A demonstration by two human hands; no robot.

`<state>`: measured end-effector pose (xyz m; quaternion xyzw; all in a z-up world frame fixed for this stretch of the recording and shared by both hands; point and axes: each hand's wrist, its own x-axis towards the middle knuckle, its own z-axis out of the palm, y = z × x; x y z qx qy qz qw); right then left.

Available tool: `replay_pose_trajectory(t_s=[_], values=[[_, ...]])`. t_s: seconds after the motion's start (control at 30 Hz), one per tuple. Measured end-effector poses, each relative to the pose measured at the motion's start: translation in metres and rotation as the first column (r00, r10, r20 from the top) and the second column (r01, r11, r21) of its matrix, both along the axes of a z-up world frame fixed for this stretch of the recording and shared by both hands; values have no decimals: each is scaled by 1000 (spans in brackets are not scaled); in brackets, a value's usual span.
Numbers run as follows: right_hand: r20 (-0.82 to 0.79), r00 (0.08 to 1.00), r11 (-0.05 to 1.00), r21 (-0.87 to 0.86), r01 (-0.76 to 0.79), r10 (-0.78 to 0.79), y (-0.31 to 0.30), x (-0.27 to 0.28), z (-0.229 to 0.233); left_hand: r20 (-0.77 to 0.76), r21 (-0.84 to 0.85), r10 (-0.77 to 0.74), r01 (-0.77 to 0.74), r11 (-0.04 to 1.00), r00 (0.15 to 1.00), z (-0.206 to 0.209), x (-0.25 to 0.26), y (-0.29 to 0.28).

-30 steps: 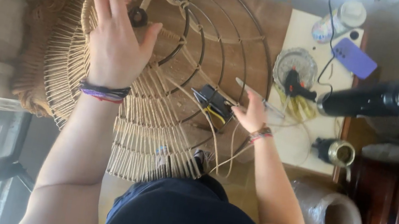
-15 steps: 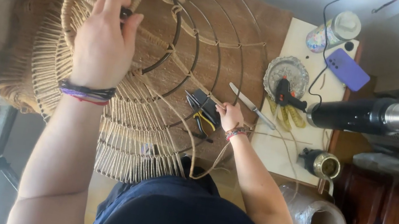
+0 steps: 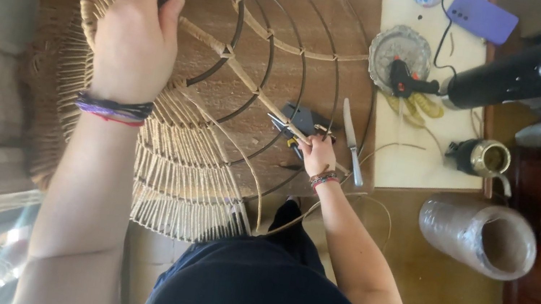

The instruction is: Weaving wicker strands onto a metal frame to construct a lampshade or furniture component.

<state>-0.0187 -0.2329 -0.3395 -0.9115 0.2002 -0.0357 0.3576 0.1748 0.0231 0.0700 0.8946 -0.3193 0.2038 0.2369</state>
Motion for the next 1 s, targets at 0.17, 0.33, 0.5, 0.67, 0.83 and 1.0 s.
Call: replay_pose_trajectory(t_s=[0.17, 0.33, 0.5, 0.67, 0.83, 1.0], values=[[6, 1000, 1000, 14, -9, 9, -8, -7, -2, -53, -11, 12, -13, 1000, 999, -4, -5, 1], [66, 998, 988, 157, 9, -19, -41, -17, 70, -11, 19, 30, -30, 999, 999, -4, -7, 2], [7, 960, 960, -7, 280, -280, -98, -55, -32, 173, -24, 58, -55, 998, 983, 4, -23, -4], [-400, 903, 932, -363, -1, -155, -123, -41, -77, 364, -169, -90, 161, 972, 927, -49, -64, -5], [-347, 938, 965, -248, -80, -11, -136, 9, -47, 195, -308, -16, 77, 948, 981, -89, -122, -21], [61, 990, 927, -362, -95, 126, -140, 41, -48, -100, -651, -1, -64, 756, 995, -87, -148, -35]])
